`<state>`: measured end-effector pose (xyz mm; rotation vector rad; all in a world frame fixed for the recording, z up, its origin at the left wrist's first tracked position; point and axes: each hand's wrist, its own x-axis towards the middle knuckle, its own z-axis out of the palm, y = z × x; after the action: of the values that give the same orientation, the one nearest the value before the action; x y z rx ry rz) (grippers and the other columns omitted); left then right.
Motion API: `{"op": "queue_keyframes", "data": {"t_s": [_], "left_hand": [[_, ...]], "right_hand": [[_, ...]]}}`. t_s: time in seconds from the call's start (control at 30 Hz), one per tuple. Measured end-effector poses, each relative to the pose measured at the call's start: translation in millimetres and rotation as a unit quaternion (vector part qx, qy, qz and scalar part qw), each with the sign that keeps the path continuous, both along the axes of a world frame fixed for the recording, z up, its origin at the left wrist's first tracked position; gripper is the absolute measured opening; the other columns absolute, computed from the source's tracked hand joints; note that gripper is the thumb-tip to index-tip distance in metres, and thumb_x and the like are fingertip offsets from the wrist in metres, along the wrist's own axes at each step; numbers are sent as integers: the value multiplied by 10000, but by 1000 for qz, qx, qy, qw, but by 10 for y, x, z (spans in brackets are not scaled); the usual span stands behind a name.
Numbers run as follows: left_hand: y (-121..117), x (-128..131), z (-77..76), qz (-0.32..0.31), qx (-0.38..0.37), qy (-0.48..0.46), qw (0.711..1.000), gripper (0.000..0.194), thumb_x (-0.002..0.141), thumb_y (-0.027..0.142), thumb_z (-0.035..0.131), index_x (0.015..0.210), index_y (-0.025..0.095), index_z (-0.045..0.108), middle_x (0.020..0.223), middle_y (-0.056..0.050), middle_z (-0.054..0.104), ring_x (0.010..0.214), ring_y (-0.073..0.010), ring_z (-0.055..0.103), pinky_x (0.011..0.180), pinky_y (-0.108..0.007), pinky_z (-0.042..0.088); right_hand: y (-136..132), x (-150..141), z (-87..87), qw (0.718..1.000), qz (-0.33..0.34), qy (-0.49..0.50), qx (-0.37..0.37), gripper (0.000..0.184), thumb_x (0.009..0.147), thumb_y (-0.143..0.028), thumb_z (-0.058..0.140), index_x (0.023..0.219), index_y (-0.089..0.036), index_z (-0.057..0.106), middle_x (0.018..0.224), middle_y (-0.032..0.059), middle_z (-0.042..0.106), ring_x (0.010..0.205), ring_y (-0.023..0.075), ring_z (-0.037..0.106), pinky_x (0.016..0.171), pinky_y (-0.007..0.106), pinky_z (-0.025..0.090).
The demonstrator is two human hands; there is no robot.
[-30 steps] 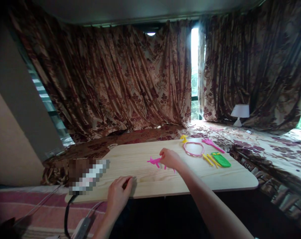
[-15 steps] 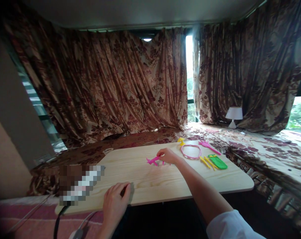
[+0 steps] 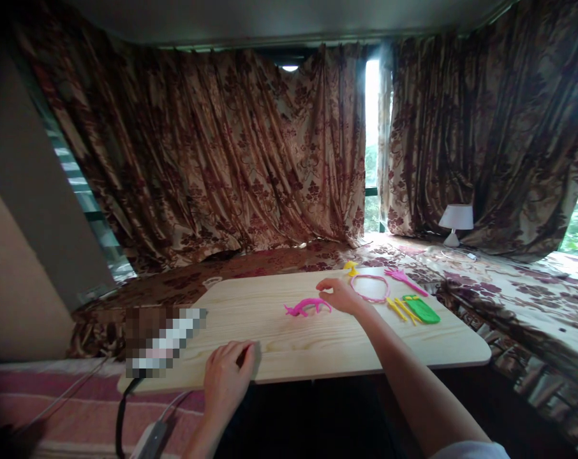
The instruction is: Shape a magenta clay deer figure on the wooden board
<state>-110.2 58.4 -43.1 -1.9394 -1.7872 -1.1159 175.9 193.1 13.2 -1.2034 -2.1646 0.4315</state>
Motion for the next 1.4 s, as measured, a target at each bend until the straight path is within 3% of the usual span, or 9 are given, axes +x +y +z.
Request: {"op": "queue_keyframes", "data": {"t_s": [0.17,0.43,0.53,0.67,0.8,0.97,1.17,1.4], "left_hand": [[-23,13,14,-10,-3,-26,1000,234,837,308,477,812,225,694,823,-45,696,834,-240,590,833,-376,373],[68,-7,34,-53,1,-109,993,211,809,308,506,791,212,694,793,-51,692,801,-228,614,796,-369,442],[82,56,74,-83,11,-163,983,207,808,300,516,800,190,691,838,-66,695,853,-226,623,825,-367,462],[-16,225,264,-126,13,-239,963,230,842,300,497,877,162,678,916,-76,699,897,-201,640,829,-329,487],[-237,398,599,-154,22,-283,946,250,858,293,505,1036,176,637,1005,-65,688,941,-188,632,850,-319,480],[-506,505,932,-202,89,-244,944,314,814,229,579,1127,240,594,1131,-58,611,1085,-215,543,965,-380,403],[-545,483,1025,-206,113,-201,951,224,816,219,581,1037,235,618,968,-51,652,957,-218,582,921,-401,420],[-541,479,1048,-198,104,-226,948,132,824,258,585,943,230,635,924,-37,666,933,-212,590,974,-419,374]], "right_hand": [[-310,182,-99,998,-49,8,34,270,901,-300,523,1139,-174,550,1171,77,568,983,196,587,831,405,498],[-75,-432,0,999,19,27,-2,273,901,-298,525,1144,-176,547,1178,78,564,984,196,586,830,404,500],[-147,-507,119,997,44,61,-36,250,902,-297,522,1118,-176,562,1154,72,577,958,186,594,812,388,507],[-543,-461,338,983,87,143,-80,294,873,-360,552,1052,-135,612,1000,60,658,841,174,627,754,334,517],[-1012,-434,498,958,133,224,-123,357,839,-427,565,1080,-172,632,992,41,691,805,157,631,694,266,504],[-1284,-490,555,934,149,282,-160,336,808,-416,614,1052,-187,648,942,41,703,790,146,639,676,243,503],[-1341,-554,613,912,166,322,-192,358,760,-365,681,1078,-209,635,969,35,698,833,152,646,732,263,520],[-1449,-542,743,944,188,237,-133,308,809,-368,619,1079,-229,668,1024,26,676,875,169,627,744,277,536]]}}
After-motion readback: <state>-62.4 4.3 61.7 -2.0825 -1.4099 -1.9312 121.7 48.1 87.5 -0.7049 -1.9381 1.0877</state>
